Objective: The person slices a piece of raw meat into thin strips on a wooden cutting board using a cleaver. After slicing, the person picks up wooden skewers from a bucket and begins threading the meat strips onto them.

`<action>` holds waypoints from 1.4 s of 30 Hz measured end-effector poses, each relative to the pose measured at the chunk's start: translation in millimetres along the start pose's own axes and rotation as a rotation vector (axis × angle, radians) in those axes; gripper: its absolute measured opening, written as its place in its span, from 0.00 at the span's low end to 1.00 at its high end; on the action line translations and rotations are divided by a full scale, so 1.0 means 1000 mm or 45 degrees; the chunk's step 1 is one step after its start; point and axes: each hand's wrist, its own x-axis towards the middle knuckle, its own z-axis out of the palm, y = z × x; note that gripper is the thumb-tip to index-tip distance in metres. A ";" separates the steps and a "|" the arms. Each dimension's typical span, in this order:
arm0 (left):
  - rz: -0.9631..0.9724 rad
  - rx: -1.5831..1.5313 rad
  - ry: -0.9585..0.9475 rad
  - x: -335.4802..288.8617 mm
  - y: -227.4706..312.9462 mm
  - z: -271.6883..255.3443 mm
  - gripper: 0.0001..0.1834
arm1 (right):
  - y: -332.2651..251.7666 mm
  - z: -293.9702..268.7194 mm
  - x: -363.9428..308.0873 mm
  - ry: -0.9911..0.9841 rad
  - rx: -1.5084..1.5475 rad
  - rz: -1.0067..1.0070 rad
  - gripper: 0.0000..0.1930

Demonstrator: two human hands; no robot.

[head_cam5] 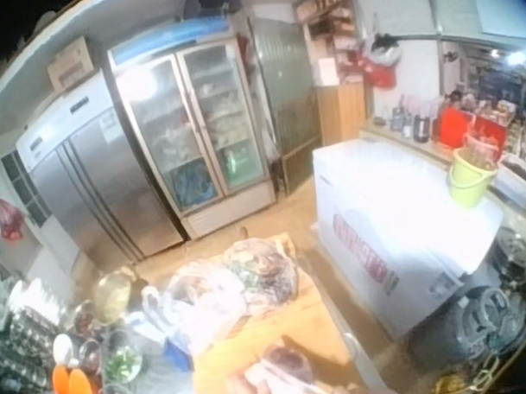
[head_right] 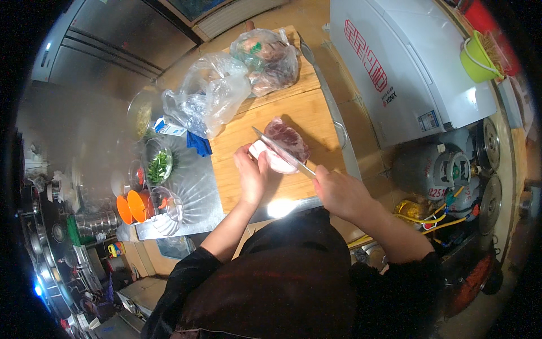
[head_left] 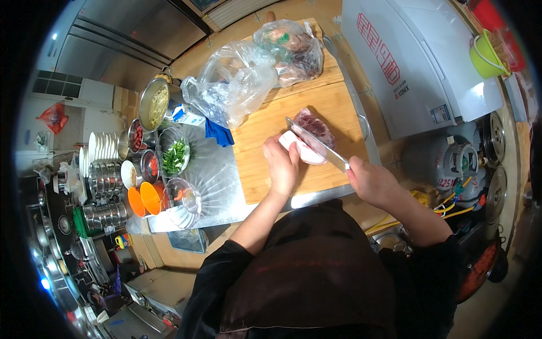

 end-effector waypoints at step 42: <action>0.106 0.002 0.216 -0.010 -0.006 0.010 0.18 | 0.015 0.020 0.060 -0.200 -0.265 -0.191 0.08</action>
